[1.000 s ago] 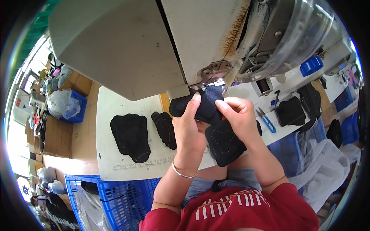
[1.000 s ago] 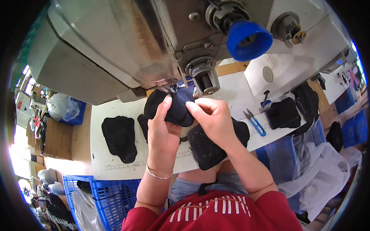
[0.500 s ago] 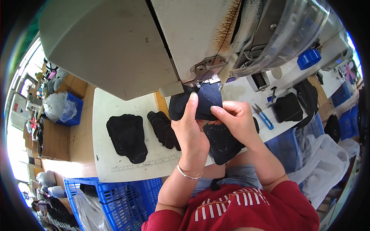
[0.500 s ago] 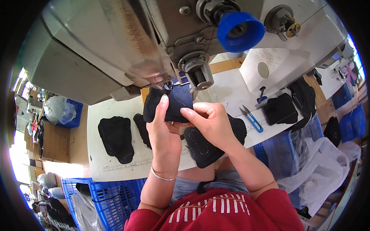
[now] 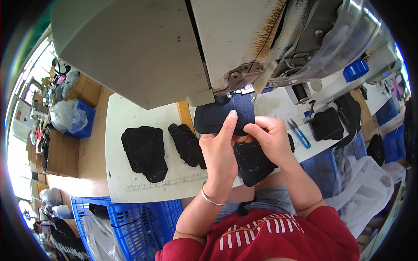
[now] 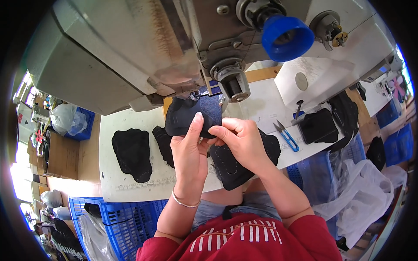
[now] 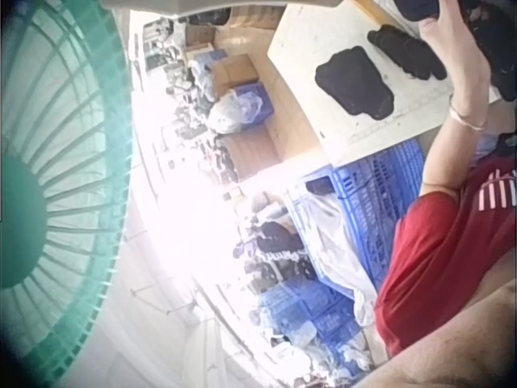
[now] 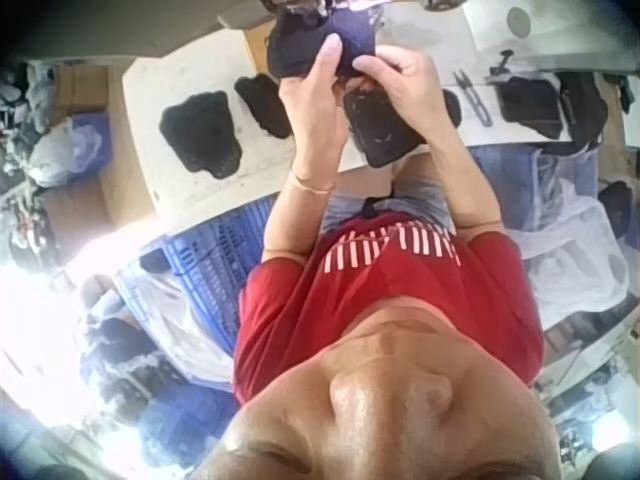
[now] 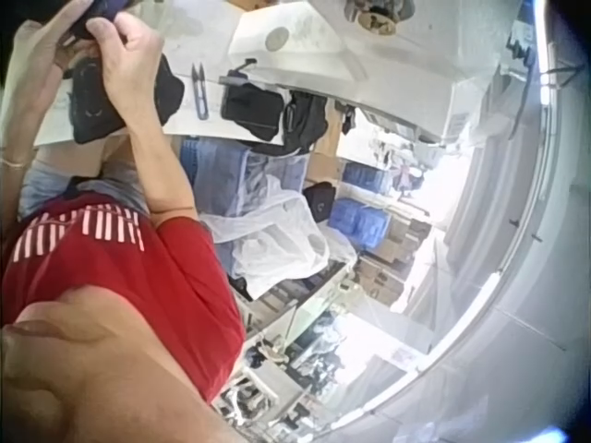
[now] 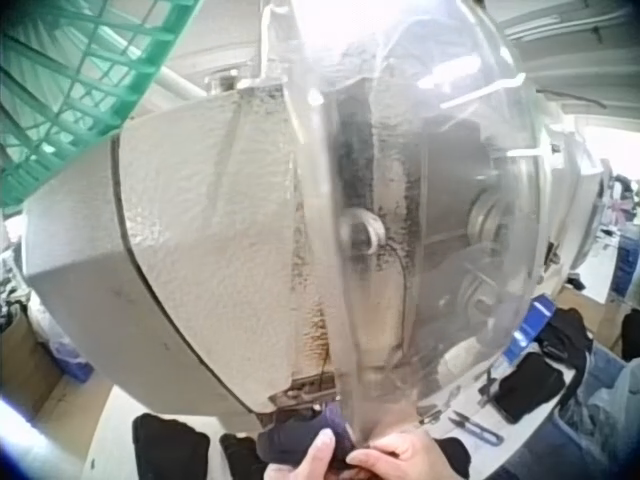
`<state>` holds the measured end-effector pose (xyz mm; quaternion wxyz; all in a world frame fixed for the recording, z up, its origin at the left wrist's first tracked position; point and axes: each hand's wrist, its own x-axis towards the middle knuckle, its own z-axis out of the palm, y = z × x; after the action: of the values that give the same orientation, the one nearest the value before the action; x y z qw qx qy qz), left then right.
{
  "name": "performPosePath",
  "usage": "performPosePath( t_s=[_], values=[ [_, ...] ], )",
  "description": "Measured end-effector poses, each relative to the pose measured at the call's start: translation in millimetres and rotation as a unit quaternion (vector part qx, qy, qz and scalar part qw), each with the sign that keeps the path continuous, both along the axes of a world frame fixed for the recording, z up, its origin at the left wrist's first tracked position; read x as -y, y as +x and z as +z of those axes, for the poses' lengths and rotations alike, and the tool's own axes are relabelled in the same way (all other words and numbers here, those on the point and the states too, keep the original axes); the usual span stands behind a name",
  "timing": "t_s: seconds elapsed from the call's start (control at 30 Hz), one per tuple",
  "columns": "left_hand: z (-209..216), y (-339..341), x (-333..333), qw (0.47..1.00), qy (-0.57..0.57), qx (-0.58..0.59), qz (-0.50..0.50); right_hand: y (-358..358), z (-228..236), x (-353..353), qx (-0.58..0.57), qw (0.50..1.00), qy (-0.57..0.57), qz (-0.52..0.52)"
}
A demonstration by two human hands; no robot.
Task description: Sewing together pieces of black fabric for shoe manufacturing using a sewing machine.
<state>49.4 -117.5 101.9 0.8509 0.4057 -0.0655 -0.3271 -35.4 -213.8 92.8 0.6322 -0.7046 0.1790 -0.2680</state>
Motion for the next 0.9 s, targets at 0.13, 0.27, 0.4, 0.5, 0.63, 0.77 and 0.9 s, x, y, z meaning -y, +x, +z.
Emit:
performPosePath(
  t_s=[0.13, 0.27, 0.4, 0.5, 0.63, 0.77, 0.9],
  values=[
    [-2.8, -0.9, 2.6, 0.999, 0.019, 0.022, 0.026, -1.0, 0.7, -0.7, -0.003, 1.0, -0.023, -0.017],
    [-8.4, -2.5, 7.0, 0.997, 0.039, 0.036, 0.064, -2.0, 1.4, 0.0, -0.027, 0.997, -0.044, -0.06],
    [-11.3, -0.7, 5.0, 0.997, 0.044, 0.038, 0.055, 0.3, -0.1, 1.2, -0.005, 0.998, -0.027, -0.052],
    [-8.6, 1.5, -2.0, 0.999, 0.017, 0.004, 0.036, 2.4, -1.2, 2.9, 0.017, 0.999, 0.012, -0.034],
    [-3.9, 0.9, -1.4, 0.996, 0.027, 0.044, 0.073, 3.3, -1.5, 3.5, 0.032, 0.998, 0.043, -0.027],
    [-1.8, -3.0, 0.4, 0.994, 0.036, 0.055, 0.089, 2.5, 0.1, 7.1, 0.042, 0.998, 0.045, -0.021],
    [-2.5, -3.7, 2.9, 0.994, 0.025, 0.043, 0.097, 2.0, 1.7, 10.2, 0.033, 0.999, 0.031, -0.015]
  ],
)
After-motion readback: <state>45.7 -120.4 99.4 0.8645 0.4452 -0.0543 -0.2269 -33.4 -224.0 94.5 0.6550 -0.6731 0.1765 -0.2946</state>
